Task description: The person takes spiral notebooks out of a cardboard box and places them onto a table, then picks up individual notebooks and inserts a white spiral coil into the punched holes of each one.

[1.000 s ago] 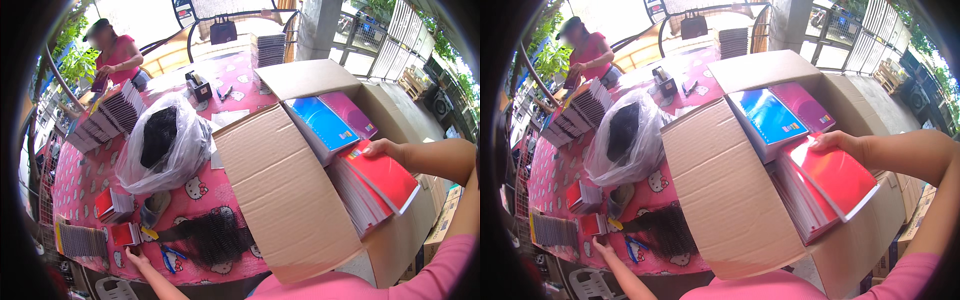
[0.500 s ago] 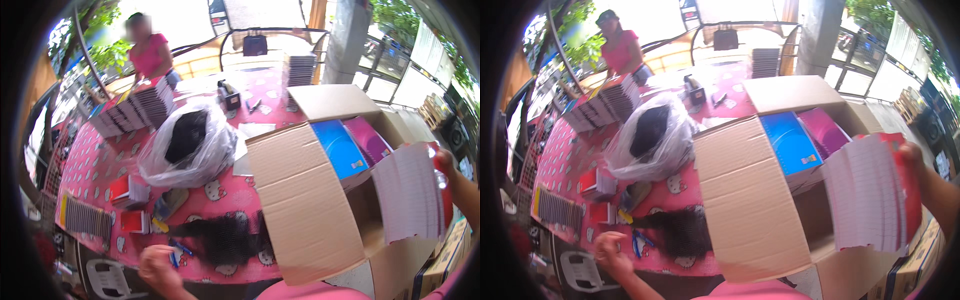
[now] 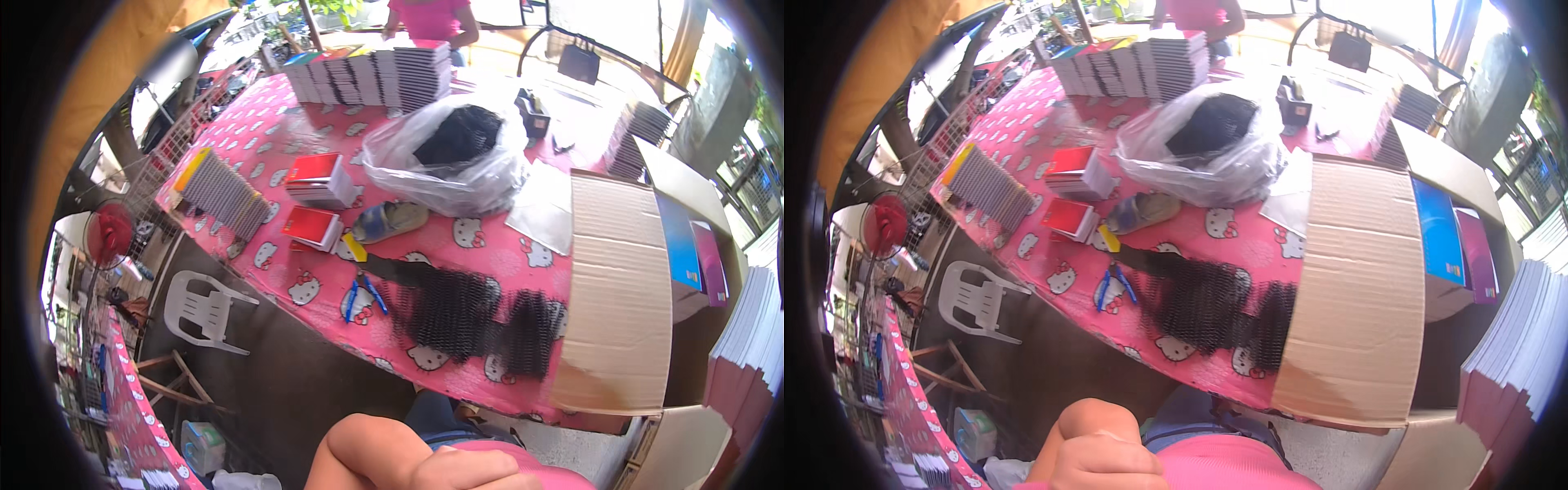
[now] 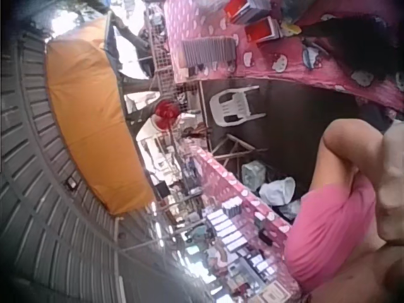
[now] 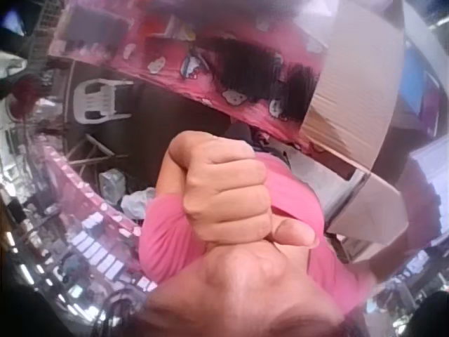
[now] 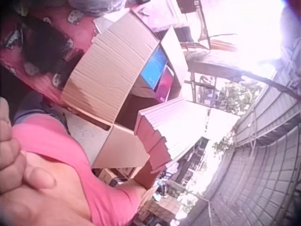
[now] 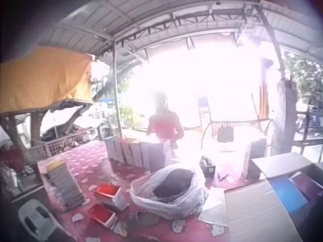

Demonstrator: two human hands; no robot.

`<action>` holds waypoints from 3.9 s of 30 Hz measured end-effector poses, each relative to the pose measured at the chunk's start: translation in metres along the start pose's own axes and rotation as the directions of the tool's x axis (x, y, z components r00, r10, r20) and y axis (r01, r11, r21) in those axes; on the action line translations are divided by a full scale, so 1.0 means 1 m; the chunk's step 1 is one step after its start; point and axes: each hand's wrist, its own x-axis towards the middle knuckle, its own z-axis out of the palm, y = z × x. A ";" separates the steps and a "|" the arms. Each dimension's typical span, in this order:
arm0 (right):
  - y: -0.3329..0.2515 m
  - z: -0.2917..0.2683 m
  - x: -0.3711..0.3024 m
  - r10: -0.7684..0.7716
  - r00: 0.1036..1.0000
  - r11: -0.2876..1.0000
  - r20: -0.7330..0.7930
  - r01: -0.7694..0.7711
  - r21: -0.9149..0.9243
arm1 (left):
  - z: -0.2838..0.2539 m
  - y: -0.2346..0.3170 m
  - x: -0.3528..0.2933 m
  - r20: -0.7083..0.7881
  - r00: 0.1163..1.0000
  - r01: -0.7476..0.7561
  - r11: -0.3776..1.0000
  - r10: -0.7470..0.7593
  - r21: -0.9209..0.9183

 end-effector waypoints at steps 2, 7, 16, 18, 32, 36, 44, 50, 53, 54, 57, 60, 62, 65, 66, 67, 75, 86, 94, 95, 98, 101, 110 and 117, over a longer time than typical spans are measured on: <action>0.001 0.033 0.005 0.000 0.993 1.000 0.115 -0.001 0.009 | -0.015 0.004 -0.005 -0.043 0.999 0.009 0.999 -0.007 0.039; 0.008 0.154 -0.009 0.028 0.897 0.999 0.442 -0.032 0.002 | -0.061 -0.004 -0.020 -0.225 0.956 0.196 0.980 -0.187 0.018; 0.119 0.473 -0.139 0.465 0.331 0.874 0.821 -0.321 -0.365 | -0.193 -0.083 -0.150 0.226 0.251 0.591 -0.036 -0.941 -0.806; 0.164 0.557 -0.186 0.681 0.186 0.719 0.709 -0.353 -0.598 | -0.236 -0.083 -0.187 0.182 0.199 0.656 -0.007 -0.963 -0.755; 0.399 0.695 -0.257 0.545 0.454 0.828 0.705 -0.157 -0.539 | -0.375 -0.139 -0.346 0.128 -0.207 0.578 -0.227 -0.970 -0.784; 0.393 0.684 -0.284 0.446 0.633 0.880 0.633 -0.184 -0.437 | -0.374 -0.144 -0.326 0.093 -0.314 0.661 -0.288 -0.945 -0.693; 0.378 0.683 -0.285 0.563 0.500 0.801 0.658 -0.527 -0.284 | -0.387 -0.155 -0.346 0.182 -0.340 0.662 -0.372 -0.923 -0.650; 0.378 0.684 -0.283 0.611 0.495 0.759 0.619 -0.589 -0.278 | -0.409 -0.163 -0.345 0.424 -0.292 0.445 -0.514 -0.857 -0.733; 0.383 0.687 -0.286 0.579 0.527 0.791 0.622 -0.547 -0.273 | -0.392 -0.160 -0.341 0.192 -0.373 0.666 -0.406 -0.908 -0.626; 0.382 0.688 -0.285 0.581 0.521 0.787 0.625 -0.554 -0.270 | -0.388 -0.158 -0.343 0.124 -0.376 0.722 -0.374 -0.918 -0.581; 0.374 0.691 -0.283 0.586 0.504 0.776 0.634 -0.575 -0.260 | -0.388 -0.160 -0.353 0.162 -0.363 0.654 -0.375 -0.918 -0.657; 0.373 0.690 -0.280 0.606 0.476 0.750 0.637 -0.609 -0.259 | -0.406 -0.164 -0.344 0.300 -0.364 0.526 -0.461 -0.882 -0.715; 0.376 0.689 -0.277 0.646 0.446 0.713 0.619 -0.642 -0.282 | -0.406 -0.164 -0.341 0.289 -0.392 0.574 -0.478 -0.873 -0.665; 0.378 0.689 -0.279 0.616 0.504 0.758 0.605 -0.589 -0.281 | -0.395 -0.166 -0.351 0.200 -0.372 0.607 -0.401 -0.906 -0.686; 0.378 0.689 -0.278 0.602 0.510 0.767 0.615 -0.584 -0.266 | -0.392 -0.167 -0.352 0.173 -0.369 0.623 -0.381 -0.913 -0.683; 0.379 0.688 -0.277 0.587 0.516 0.776 0.624 -0.579 -0.251 | -0.390 -0.167 -0.352 0.156 -0.382 0.635 -0.382 -0.911 -0.671; 0.383 0.688 -0.279 0.646 0.425 0.679 0.634 -0.700 -0.222 | -0.390 -0.168 -0.356 0.153 -0.402 0.676 -0.405 -0.903 -0.616; 0.317 0.662 -0.247 0.278 0.605 0.959 0.746 -0.126 -0.255 | -0.404 -0.160 -0.361 0.173 -0.287 0.549 -0.310 -0.942 -0.776; 0.199 0.806 -0.111 0.138 0.324 0.529 0.936 0.775 -0.346 | -0.471 -0.169 -0.336 0.212 -0.234 0.612 -0.313 -0.949 -0.726; 0.190 0.834 -0.105 0.308 0.278 0.562 0.910 0.719 -0.409 | -0.479 -0.172 -0.335 0.224 -0.234 0.615 -0.323 -0.946 -0.720; 0.205 0.895 -0.062 0.601 0.093 0.500 0.794 0.731 -0.464 | -0.484 -0.182 -0.323 0.238 -0.204 0.616 -0.314 -0.950 -0.722; 0.232 0.938 -0.057 0.747 0.112 0.300 0.656 0.824 -0.482 | -0.492 -0.184 -0.321 0.222 -0.206 0.626 -0.303 -0.953 -0.719; 0.242 0.861 -0.133 -0.216 0.121 0.213 0.969 0.974 -0.074 | -0.499 -0.217 -0.283 0.332 -0.085 0.756 -0.279 -0.939 -0.593; 0.314 0.733 -0.223 0.202 0.470 0.954 0.860 0.104 -0.281 | -0.463 -0.272 -0.216 0.591 0.022 0.930 -0.200 -0.807 -0.308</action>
